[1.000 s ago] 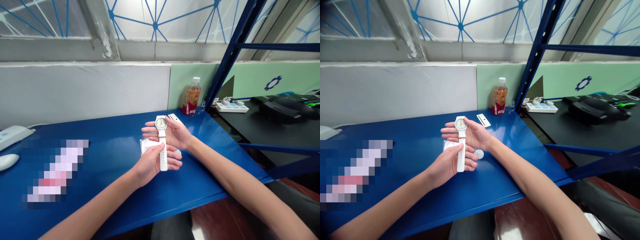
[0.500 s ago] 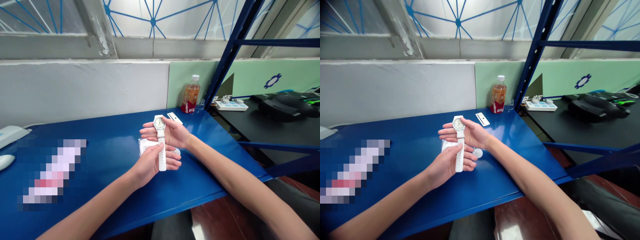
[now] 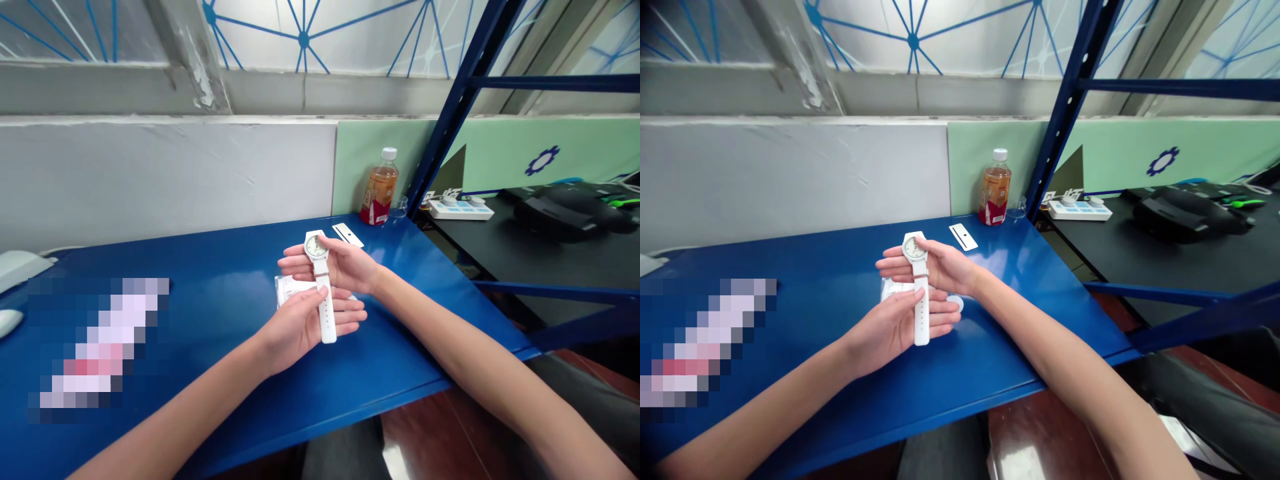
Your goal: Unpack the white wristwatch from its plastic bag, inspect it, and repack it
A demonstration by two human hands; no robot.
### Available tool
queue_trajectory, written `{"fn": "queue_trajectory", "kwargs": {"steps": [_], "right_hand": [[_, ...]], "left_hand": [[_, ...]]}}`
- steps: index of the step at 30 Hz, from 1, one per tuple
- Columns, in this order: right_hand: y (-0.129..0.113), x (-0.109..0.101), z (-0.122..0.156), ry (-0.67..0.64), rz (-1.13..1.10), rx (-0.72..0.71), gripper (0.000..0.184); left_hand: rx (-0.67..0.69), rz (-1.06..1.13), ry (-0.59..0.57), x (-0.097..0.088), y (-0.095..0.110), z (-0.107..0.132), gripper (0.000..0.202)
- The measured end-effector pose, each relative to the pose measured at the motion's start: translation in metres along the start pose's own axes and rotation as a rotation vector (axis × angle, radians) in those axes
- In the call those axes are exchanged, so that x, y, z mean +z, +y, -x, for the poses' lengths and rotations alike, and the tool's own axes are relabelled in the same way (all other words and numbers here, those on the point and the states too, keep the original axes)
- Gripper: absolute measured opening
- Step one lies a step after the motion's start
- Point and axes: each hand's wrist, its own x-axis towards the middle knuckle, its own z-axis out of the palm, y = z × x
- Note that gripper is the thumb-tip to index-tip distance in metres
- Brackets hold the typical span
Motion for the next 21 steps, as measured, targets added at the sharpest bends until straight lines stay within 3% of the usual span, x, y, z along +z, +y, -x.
{"fn": "queue_trajectory", "kwargs": {"steps": [4,11,15,21], "right_hand": [[-0.003,0.002,0.002,0.036,0.059,-0.055,0.051],[-0.018,-0.003,0.005,0.291,0.107,-0.471,0.054],[-0.014,0.0,0.005,0.214,0.275,-0.529,0.051],[-0.001,0.009,0.008,0.083,0.628,-0.371,0.042]], "left_hand": [[-0.056,-0.007,0.012,0.0,0.002,0.0,0.038],[-0.209,0.021,-0.059,-0.001,0.004,0.004,0.055],[-0.097,0.043,-0.038,0.0,0.009,0.005,0.055],[0.146,-0.047,0.031,-0.005,0.013,0.002,0.043]]}}
